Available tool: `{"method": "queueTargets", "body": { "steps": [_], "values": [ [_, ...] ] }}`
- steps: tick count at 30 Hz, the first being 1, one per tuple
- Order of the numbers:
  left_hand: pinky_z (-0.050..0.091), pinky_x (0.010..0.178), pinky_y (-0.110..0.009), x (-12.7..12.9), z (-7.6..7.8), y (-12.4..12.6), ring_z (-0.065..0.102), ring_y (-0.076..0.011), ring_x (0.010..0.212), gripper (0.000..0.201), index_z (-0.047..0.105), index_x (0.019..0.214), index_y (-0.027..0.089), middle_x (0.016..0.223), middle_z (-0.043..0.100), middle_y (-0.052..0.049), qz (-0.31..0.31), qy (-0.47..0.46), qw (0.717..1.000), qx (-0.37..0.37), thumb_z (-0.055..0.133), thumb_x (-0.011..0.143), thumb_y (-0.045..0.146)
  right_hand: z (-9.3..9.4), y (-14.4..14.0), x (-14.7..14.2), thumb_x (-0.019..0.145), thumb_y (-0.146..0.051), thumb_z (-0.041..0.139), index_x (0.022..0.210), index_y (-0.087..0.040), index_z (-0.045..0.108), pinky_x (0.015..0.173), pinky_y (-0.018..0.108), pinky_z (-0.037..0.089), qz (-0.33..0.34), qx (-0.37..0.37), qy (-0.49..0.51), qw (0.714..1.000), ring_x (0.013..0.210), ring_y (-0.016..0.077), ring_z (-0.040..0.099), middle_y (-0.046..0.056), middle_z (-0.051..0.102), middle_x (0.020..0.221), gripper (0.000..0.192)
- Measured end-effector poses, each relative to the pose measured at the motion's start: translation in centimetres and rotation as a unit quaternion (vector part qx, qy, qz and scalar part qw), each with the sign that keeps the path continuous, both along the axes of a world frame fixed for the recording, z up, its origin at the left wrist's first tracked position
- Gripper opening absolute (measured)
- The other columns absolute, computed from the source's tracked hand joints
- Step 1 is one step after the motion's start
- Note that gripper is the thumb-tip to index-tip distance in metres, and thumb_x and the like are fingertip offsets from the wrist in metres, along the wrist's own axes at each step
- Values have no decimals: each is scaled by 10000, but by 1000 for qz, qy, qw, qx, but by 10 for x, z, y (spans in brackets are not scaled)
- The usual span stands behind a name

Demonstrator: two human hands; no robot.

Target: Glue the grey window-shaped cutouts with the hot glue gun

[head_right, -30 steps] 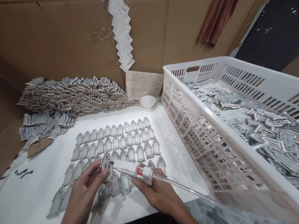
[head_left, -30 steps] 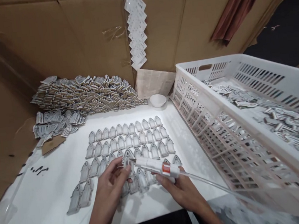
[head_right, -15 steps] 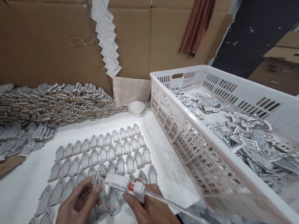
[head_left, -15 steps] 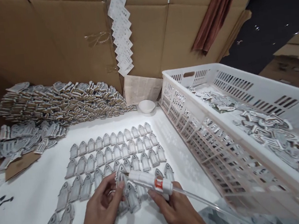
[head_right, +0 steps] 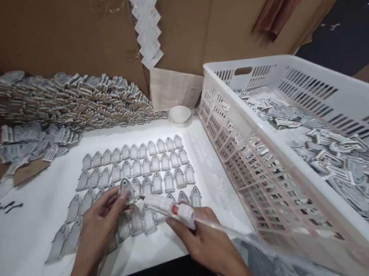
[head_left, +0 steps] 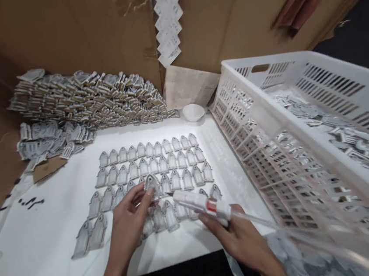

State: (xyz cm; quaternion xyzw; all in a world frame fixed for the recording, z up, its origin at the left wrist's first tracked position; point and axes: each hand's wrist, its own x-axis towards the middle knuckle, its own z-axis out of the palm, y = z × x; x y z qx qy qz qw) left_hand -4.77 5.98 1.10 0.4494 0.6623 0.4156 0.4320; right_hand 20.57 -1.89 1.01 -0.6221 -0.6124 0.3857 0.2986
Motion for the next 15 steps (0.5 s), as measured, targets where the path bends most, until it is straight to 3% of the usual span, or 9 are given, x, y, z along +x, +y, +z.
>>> {"method": "queueTargets", "body": {
  "steps": [2,7,11,15],
  "values": [
    [701,825,-364,1,4,0,806,-306,997,602,789,1153,187,979,828,-73,2,-28,1000,-12,899,761,629,-8,0,-1,1054,-617,587,1211,-265,838,922,386,599,-22,-48,33,998,1082,317,763,88,807,1076,460],
    [689,823,-355,4,12,-4,806,-292,959,567,797,1116,173,947,837,-77,-14,-26,999,-15,907,760,601,-6,9,-13,1065,-588,608,1278,-287,829,1092,466,559,22,-84,149,985,1201,326,746,73,820,1177,430],
    [684,821,-367,3,11,-5,812,-286,915,574,803,1128,171,950,843,-81,-25,-15,1000,-7,891,772,612,1,12,-18,1073,-558,603,1212,-277,844,1076,446,573,37,-74,156,984,1185,321,756,61,830,1142,395],
    [675,833,-346,-2,5,-6,810,-279,954,590,808,1165,185,980,846,-78,-20,-5,1000,-15,894,776,621,-4,8,-16,1065,-588,600,1210,-270,844,1056,445,575,30,-77,110,990,1174,327,749,72,818,1137,426]
  ]
}}
